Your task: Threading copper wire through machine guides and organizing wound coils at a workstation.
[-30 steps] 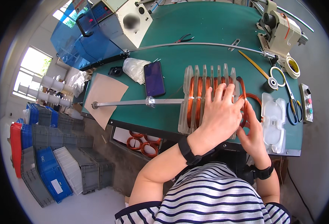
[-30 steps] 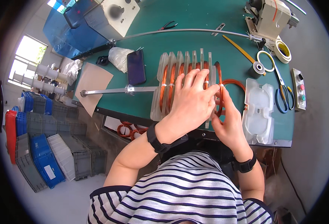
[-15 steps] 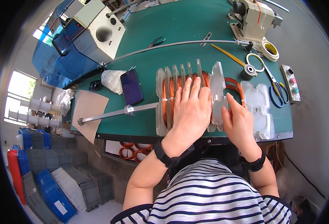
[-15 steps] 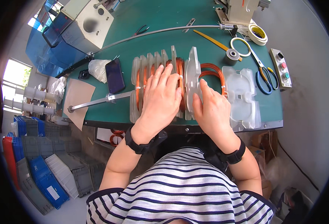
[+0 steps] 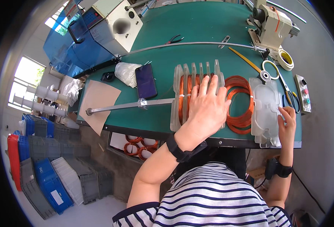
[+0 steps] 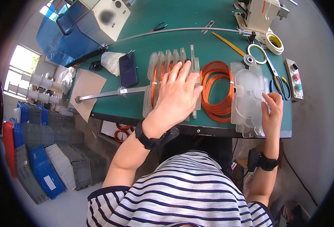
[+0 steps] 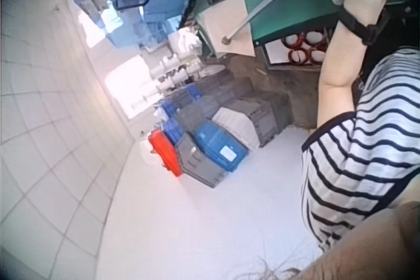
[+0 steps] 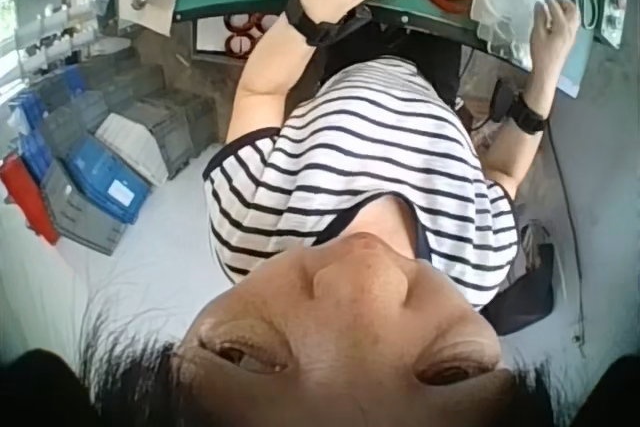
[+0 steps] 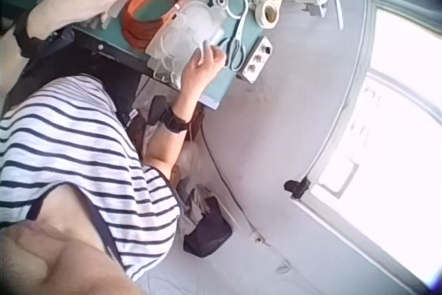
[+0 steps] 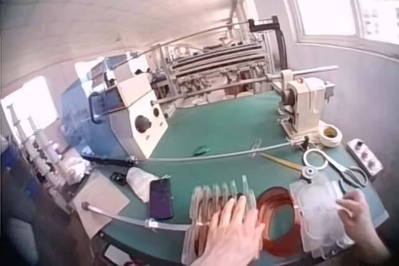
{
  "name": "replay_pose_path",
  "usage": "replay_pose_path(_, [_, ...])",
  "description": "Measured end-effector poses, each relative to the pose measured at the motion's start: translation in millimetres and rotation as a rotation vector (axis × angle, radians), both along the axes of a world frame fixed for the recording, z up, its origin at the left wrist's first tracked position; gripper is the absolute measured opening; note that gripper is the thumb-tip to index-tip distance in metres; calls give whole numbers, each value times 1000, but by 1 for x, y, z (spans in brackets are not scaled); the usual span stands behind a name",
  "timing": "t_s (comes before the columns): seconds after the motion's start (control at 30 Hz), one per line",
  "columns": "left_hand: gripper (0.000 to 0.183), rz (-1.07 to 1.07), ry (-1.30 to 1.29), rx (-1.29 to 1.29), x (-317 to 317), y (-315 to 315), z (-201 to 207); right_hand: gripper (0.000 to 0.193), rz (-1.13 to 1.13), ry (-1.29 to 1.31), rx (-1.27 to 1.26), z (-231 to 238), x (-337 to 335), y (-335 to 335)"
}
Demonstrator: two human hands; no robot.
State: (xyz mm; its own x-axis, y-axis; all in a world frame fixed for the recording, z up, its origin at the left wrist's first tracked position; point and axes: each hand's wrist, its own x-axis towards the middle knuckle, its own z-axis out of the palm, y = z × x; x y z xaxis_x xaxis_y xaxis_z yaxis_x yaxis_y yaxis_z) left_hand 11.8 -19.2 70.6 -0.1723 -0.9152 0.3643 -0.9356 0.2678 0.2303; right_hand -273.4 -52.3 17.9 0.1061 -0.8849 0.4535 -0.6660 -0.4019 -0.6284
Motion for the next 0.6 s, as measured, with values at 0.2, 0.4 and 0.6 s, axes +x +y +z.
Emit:
replay_pose_path(0.2, [26,47,80,-59,11,-1,-1,44,210,82,187,41,135,22])
replay_pose_path(0.4, [23,77,7,-37,16,6,-2,35,33,-615,416,21,33,5])
replay_pose_path(0.6, [25,44,31,-3,21,4,-1,28,68,111,-82,41,65,13])
